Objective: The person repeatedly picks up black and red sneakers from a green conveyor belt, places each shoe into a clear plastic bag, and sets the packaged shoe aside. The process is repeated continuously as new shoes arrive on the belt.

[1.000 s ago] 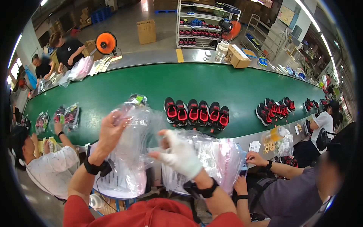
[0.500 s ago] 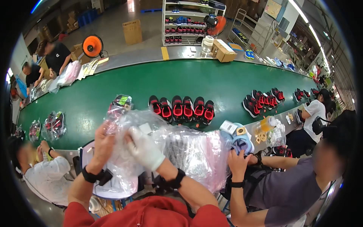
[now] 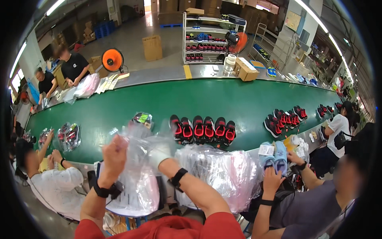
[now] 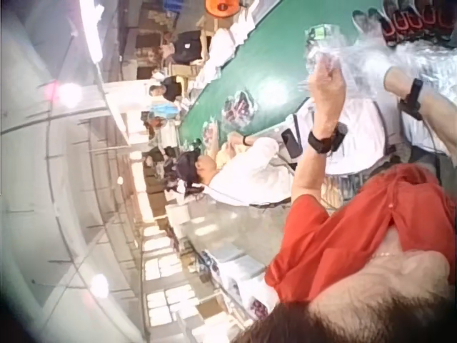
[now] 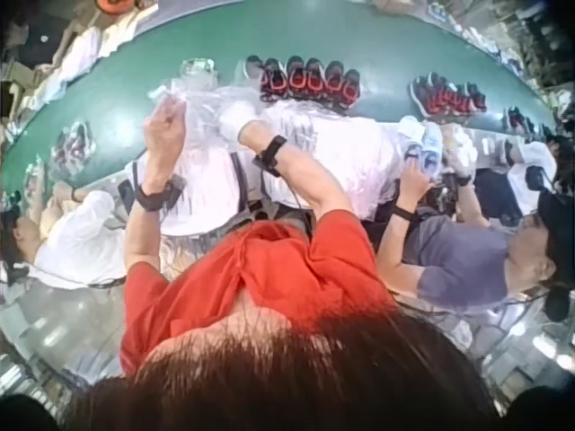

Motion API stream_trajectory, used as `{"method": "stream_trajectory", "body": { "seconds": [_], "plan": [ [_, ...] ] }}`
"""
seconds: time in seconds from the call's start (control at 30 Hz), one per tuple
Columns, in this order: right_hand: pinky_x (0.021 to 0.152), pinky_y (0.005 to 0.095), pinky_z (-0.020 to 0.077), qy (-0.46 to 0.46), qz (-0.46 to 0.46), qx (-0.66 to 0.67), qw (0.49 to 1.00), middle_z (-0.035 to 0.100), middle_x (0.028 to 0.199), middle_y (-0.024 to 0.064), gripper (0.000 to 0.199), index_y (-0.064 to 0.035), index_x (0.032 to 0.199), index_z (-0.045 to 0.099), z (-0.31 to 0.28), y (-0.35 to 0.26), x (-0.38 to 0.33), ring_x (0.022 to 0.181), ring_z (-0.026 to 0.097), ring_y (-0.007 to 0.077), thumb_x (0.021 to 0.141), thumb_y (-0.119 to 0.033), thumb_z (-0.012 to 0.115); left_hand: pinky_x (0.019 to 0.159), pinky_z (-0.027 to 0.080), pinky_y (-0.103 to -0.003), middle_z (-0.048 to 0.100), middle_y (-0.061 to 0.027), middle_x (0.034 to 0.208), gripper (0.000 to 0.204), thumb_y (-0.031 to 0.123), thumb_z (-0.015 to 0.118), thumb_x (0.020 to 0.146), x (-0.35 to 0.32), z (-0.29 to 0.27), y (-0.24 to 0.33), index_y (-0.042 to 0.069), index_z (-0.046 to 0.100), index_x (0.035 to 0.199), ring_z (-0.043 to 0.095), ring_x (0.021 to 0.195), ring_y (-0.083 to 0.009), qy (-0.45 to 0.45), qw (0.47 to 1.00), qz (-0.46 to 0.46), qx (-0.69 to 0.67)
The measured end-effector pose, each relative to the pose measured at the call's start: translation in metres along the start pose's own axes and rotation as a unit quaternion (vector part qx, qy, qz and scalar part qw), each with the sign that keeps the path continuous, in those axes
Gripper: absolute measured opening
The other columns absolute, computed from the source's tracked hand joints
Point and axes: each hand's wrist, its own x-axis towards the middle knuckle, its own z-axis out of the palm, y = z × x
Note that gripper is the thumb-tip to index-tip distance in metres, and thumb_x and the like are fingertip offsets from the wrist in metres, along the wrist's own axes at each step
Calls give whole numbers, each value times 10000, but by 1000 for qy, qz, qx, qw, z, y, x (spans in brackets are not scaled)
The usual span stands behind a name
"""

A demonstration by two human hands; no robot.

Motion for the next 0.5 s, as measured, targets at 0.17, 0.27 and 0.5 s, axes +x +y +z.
{"method": "stream_trajectory", "body": {
  "seconds": [0.17, 0.27, 0.5],
  "plan": [
    [667, 373, 505, 164, -202, 313, 913, 636, 835, 158, 246, -2, 986, 619, -38, -22, -1, 740, 631, 298, 825, -178, 562, 476, 303, -250, 400, -18, 556, 155, 68, 593, 850, 32, -19, -58, -10, 510, 746, 353, 562, -55, 67, 995, -42, 63],
    [656, 333, 503, 67, -85, 521, 847, 638, 805, 132, 249, 0, 1002, 600, -67, 23, -6, 718, 631, 274, 853, -188, 533, 495, 280, -230, 410, 77, 636, 170, 86, 591, 875, 32, -17, -82, -15, 512, 763, 349, 592, -40, 134, 985, -92, -53],
    [834, 377, 472, -27, 79, 168, 982, 642, 1012, 169, 515, -77, 1120, 605, -12, 187, 63, 939, 614, 337, 797, -477, 563, 496, 226, -218, 329, 84, 633, 161, 49, 561, 869, 45, 3, -62, 24, 481, 731, 287, 590, -25, 81, 992, -101, 1]
  ]
}}
